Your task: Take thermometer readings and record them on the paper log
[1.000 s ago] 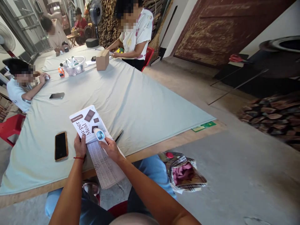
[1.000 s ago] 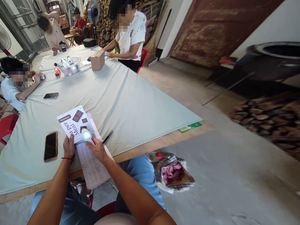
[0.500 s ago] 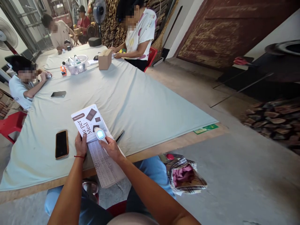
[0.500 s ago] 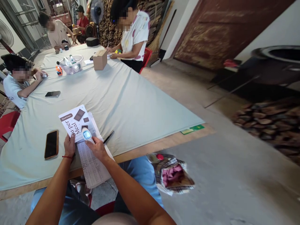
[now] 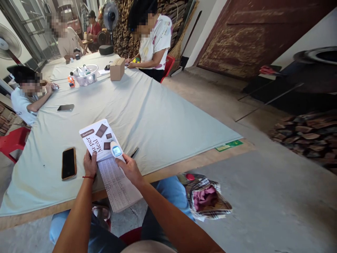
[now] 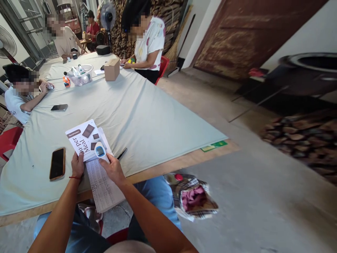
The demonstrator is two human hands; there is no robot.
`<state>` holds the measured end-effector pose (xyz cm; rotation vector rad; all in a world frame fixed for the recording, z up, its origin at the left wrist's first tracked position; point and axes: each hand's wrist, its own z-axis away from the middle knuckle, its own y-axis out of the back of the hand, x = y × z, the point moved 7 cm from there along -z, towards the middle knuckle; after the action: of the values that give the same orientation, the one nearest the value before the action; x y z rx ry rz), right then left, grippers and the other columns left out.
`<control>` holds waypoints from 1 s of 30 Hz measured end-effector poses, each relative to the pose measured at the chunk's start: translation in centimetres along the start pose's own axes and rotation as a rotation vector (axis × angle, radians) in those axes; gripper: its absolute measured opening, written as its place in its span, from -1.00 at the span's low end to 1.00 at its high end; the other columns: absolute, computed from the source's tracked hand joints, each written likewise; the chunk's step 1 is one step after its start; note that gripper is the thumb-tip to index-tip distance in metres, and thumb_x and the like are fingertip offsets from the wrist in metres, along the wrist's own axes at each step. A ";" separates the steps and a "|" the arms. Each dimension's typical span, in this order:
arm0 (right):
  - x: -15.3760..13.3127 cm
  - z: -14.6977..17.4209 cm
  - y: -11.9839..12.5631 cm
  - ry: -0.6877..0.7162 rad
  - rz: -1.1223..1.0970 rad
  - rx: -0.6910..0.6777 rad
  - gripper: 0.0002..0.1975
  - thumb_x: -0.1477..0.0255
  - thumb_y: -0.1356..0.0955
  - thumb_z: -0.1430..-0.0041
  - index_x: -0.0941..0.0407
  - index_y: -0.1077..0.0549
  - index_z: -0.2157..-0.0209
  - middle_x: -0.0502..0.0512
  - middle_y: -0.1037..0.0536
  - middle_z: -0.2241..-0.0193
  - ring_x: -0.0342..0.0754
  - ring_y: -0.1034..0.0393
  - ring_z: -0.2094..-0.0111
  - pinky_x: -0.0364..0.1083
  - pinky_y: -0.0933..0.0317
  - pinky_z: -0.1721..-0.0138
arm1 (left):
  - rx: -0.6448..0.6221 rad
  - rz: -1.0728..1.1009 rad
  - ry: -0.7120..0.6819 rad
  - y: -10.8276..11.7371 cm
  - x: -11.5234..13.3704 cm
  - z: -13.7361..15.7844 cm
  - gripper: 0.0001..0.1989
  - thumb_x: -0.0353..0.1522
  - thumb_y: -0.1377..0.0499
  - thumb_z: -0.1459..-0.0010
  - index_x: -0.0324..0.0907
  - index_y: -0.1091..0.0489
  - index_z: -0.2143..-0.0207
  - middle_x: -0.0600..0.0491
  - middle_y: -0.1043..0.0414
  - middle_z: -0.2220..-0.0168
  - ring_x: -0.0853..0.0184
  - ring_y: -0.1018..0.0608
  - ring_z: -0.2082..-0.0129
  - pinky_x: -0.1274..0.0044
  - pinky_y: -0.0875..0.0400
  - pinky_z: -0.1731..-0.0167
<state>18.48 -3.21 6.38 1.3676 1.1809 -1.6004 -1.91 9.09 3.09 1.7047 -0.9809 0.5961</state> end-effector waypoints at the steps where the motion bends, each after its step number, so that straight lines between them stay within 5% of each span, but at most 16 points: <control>1: -0.5 0.3 0.8 -0.003 -0.001 0.025 -0.68 0.12 -0.41 -0.02 0.11 -0.51 0.38 -0.03 -0.48 0.52 -0.08 -0.31 0.45 -0.13 -0.25 0.40 | -0.001 0.006 0.001 0.0 0.0 0.0 -0.48 0.04 -0.02 -0.29 -0.16 -0.47 0.05 -0.13 -0.59 0.13 0.06 -0.57 0.11 0.27 -0.44 0.07; 14: -2.6 1.0 9.4 0.040 0.177 0.246 -0.52 -0.02 -0.40 -0.05 0.13 -0.56 0.29 -0.04 -0.39 0.54 -0.08 -0.22 0.47 -0.12 -0.15 0.42 | -0.004 0.002 0.023 0.2 -0.5 -0.3 -0.47 0.04 -0.02 -0.26 -0.18 -0.46 0.07 -0.14 -0.58 0.12 0.04 -0.54 0.08 0.22 -0.41 0.02; 19: -0.5 -1.4 14.4 -0.039 0.754 0.373 -0.52 0.18 -0.40 -0.13 0.13 -0.51 -0.02 0.22 -0.55 0.13 0.13 -0.41 0.12 0.00 -0.27 0.12 | -0.040 0.010 -0.001 -0.1 -0.3 -0.3 -0.49 0.04 -0.15 -0.16 -0.16 -0.42 0.06 -0.11 -0.58 0.11 0.06 -0.57 0.09 0.23 -0.45 0.04; 23: 1.2 -2.4 17.5 -0.132 1.211 0.342 -0.53 0.30 -0.36 -0.25 0.20 -0.43 -0.14 0.37 -0.49 0.01 0.20 -0.39 -0.01 0.04 -0.23 0.01 | -0.064 -0.061 0.013 -0.6 0.0 0.0 -0.37 -0.01 -0.36 0.04 -0.15 -0.37 0.01 -0.09 -0.58 0.09 0.02 -0.59 0.06 0.23 -0.50 0.09; 27: 1.8 -2.0 18.6 -0.105 1.397 0.353 -0.49 0.32 -0.37 -0.27 0.26 -0.38 -0.19 0.43 -0.47 0.03 0.24 -0.36 0.00 0.08 -0.18 0.02 | -0.087 -0.117 0.005 -0.8 1.0 0.5 -0.34 -0.05 -0.40 0.05 -0.14 -0.35 -0.04 -0.12 -0.57 0.05 -0.02 -0.59 0.03 0.20 -0.51 0.09; 30: 1.4 -1.6 17.4 0.050 1.445 0.399 -0.44 0.35 -0.38 -0.25 0.25 -0.35 -0.24 0.44 -0.42 -0.02 0.26 -0.31 -0.02 0.11 -0.15 0.00 | -0.099 -0.168 -0.014 -1.0 1.8 0.7 -0.29 -0.09 -0.42 0.06 -0.14 -0.33 -0.10 -0.12 -0.57 0.03 -0.05 -0.58 0.01 0.15 -0.47 0.02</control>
<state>34.79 -7.37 1.65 1.8058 -0.2768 -0.6840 -0.19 7.97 3.69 1.6848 -0.8528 0.4192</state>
